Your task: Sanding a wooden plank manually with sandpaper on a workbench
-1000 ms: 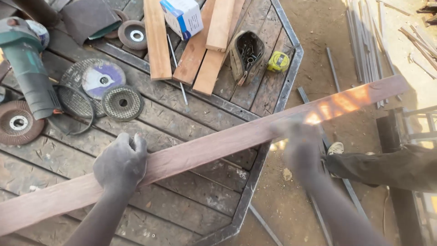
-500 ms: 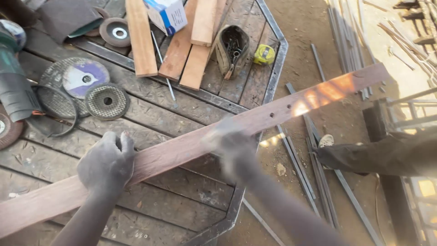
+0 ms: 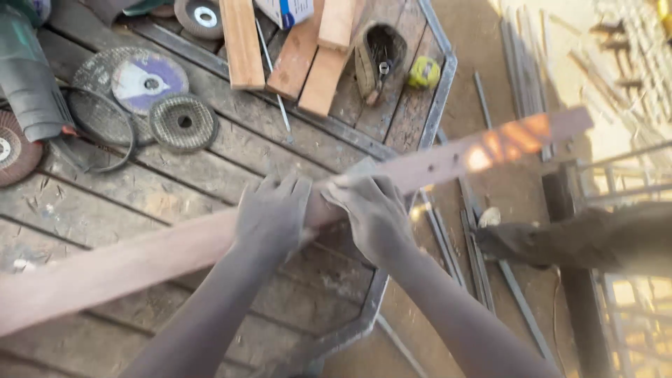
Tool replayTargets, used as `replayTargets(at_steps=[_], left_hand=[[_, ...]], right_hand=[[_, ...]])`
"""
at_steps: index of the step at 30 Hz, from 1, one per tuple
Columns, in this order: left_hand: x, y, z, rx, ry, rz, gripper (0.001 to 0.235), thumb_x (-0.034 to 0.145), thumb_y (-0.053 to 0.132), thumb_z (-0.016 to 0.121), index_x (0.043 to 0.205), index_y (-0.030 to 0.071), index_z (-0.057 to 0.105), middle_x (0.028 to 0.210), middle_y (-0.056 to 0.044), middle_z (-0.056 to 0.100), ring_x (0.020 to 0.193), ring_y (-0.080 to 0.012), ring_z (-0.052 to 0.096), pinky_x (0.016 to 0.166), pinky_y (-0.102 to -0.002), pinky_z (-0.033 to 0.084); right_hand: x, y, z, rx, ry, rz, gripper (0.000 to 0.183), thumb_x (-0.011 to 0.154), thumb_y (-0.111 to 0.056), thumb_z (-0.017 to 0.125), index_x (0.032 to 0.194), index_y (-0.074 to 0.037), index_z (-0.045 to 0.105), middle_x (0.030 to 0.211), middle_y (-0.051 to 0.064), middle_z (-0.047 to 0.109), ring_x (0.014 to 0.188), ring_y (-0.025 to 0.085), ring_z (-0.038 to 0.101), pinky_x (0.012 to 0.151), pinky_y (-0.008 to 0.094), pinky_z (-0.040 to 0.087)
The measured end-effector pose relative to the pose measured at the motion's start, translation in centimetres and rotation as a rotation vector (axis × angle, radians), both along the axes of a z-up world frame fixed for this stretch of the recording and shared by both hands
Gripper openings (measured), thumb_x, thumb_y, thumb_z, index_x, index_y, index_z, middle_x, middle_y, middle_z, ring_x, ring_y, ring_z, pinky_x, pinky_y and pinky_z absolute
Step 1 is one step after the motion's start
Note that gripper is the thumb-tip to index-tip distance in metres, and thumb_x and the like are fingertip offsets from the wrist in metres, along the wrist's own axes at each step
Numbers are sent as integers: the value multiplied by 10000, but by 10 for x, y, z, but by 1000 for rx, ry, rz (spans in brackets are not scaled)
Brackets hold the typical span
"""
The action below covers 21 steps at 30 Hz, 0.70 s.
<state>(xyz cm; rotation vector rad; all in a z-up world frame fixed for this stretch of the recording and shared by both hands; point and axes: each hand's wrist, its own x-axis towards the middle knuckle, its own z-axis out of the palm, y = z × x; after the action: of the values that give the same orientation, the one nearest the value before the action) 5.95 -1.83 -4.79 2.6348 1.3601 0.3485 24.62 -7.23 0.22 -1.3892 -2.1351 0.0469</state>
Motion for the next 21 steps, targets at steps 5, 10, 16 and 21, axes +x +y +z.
replayTargets(at_steps=[5, 10, 16, 21], left_hand=[[-83, -29, 15, -363, 263, -32, 827, 766, 790, 700, 1341, 220, 528, 1411, -38, 556, 1292, -278, 512, 1050, -464, 439], [-163, -43, 8, -221, 321, 37, 895, 633, 937, 623, 1212, 257, 582, 1231, 10, 656, 1185, -265, 610, 989, -466, 496], [-54, -25, 18, -221, 503, 466, 398, 1006, 564, 311, 1037, 424, 682, 999, 60, 739, 931, -262, 733, 763, -454, 553], [54, 1, 7, -534, 145, 469, 642, 936, 766, 281, 872, 222, 616, 1011, -78, 725, 1043, -310, 699, 896, -466, 503]], right_hand=[[121, -11, -21, 49, -122, -30, 271, 946, 37, 667, 1186, -66, 739, 1218, 151, 667, 1165, 341, 605, 1091, 477, 445], [233, -13, -43, -11, -230, -514, 360, 951, 21, 571, 1242, -48, 772, 1302, 159, 726, 1276, 299, 591, 1124, 380, 340], [60, -24, -24, 289, 400, -279, 338, 971, 142, 441, 693, -38, 374, 750, 130, 415, 807, 300, 445, 1072, 478, 453], [45, -45, -28, 231, -14, -175, 140, 911, -161, 697, 999, -95, 785, 1105, 108, 758, 1082, 308, 693, 913, 445, 463]])
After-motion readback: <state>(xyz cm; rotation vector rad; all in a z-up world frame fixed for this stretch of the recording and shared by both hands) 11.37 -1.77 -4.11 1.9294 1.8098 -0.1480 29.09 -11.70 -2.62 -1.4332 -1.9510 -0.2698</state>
